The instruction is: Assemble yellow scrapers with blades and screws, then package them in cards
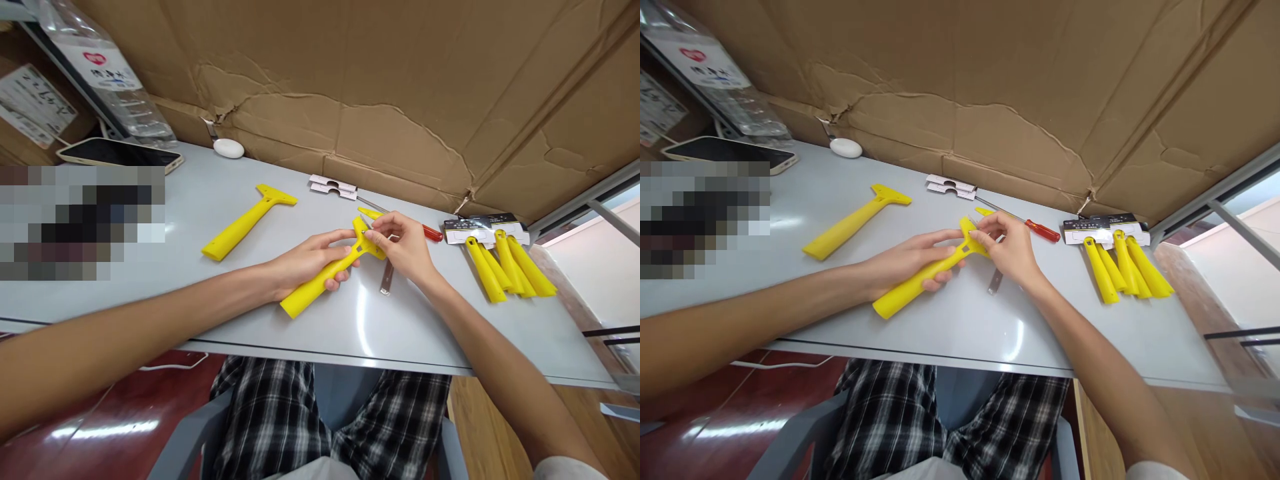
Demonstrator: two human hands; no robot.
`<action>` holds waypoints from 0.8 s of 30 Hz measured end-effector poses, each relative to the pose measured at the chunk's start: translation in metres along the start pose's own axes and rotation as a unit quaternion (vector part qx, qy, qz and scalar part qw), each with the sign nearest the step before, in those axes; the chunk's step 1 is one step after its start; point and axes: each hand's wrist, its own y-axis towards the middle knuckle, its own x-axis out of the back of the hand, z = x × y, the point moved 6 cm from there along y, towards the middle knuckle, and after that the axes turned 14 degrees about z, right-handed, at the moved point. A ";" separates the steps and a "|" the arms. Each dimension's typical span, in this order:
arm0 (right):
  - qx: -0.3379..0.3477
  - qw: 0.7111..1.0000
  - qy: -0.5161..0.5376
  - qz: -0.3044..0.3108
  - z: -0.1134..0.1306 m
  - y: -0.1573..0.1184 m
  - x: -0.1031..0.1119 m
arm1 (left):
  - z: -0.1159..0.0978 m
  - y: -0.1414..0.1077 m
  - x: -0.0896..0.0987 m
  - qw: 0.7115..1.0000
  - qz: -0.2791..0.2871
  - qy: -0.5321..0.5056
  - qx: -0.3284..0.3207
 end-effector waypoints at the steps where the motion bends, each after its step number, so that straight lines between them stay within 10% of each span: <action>1: 0.000 1.000 -0.006 -0.003 -0.003 0.002 0.006 | 0.000 0.001 0.002 1.000 -0.005 -0.020 -0.002; 5: -0.001 0.988 -0.147 -0.055 -0.013 0.005 0.053 | -0.001 0.006 0.010 0.996 -0.014 -0.085 -0.020; 11: -0.112 0.895 -0.431 -0.003 -0.043 0.002 0.118 | -0.004 0.004 0.008 0.995 -0.050 -0.088 -0.020; 24: -0.172 0.905 -0.373 0.108 -0.071 -0.004 0.136 | -0.005 0.003 0.006 0.995 -0.049 -0.083 -0.018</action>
